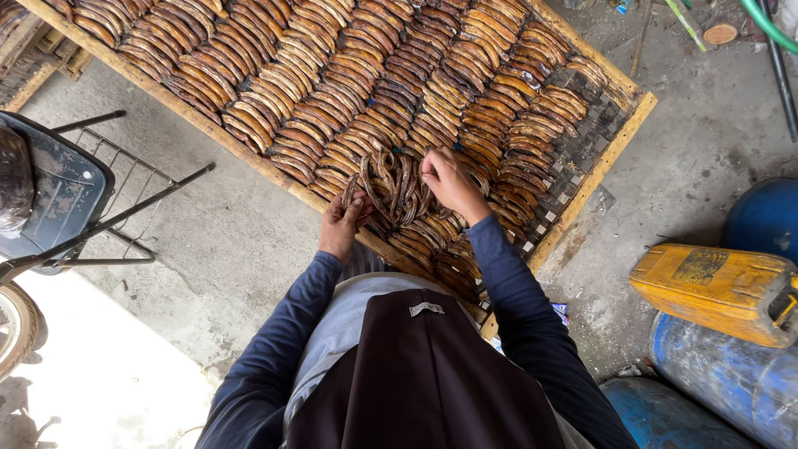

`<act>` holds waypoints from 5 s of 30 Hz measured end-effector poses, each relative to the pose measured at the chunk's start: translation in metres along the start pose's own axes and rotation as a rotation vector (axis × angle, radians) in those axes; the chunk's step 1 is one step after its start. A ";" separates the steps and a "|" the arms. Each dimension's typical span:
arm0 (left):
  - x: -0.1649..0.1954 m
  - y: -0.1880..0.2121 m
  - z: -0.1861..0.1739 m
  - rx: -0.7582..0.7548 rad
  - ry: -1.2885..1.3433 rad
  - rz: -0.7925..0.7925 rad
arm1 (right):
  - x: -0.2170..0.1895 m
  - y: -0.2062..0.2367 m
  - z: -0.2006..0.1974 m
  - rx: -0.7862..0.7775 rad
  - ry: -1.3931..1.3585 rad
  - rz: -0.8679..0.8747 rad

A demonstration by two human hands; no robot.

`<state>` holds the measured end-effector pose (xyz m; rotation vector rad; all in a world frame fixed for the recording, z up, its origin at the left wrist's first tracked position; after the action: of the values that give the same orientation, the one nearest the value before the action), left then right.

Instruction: The person sorts dried banana slices spread on woven bamboo drying trays, picking out dark, curled, defective pieces by hand and gathering them into a pile on the tray. At the end the person collects the rejected pieces and drops them into a plastic bag.

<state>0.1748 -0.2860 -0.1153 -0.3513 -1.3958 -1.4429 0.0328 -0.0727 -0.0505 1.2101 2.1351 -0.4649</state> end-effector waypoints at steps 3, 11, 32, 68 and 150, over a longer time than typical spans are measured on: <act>0.000 -0.002 -0.008 0.008 0.040 -0.002 | 0.005 0.012 -0.009 -0.025 -0.165 0.184; -0.007 0.000 -0.018 0.027 0.055 0.012 | -0.011 0.033 -0.068 0.069 -0.500 0.161; 0.067 0.007 0.106 -0.415 -0.245 0.250 | -0.075 0.003 -0.154 -0.190 -0.702 0.001; 0.017 0.006 -0.059 0.382 0.158 0.111 | 0.277 -0.016 -0.276 0.883 -0.601 0.480; 0.040 0.001 0.009 0.235 -0.067 0.097 | 0.243 -0.046 -0.280 0.889 -0.182 0.285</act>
<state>0.1558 -0.2962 -0.0807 -0.3133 -1.5626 -1.1833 -0.1962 0.2195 -0.0081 1.8077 1.5677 -1.4148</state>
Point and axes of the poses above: each hand's wrist, its own y-axis away from the middle knuckle, its own z-axis out of the palm, x = y × z, the point moved 9 cm from there along -y, towards the middle knuckle, and after that the axes turned 4 degrees about x, right-handed, at the moved point
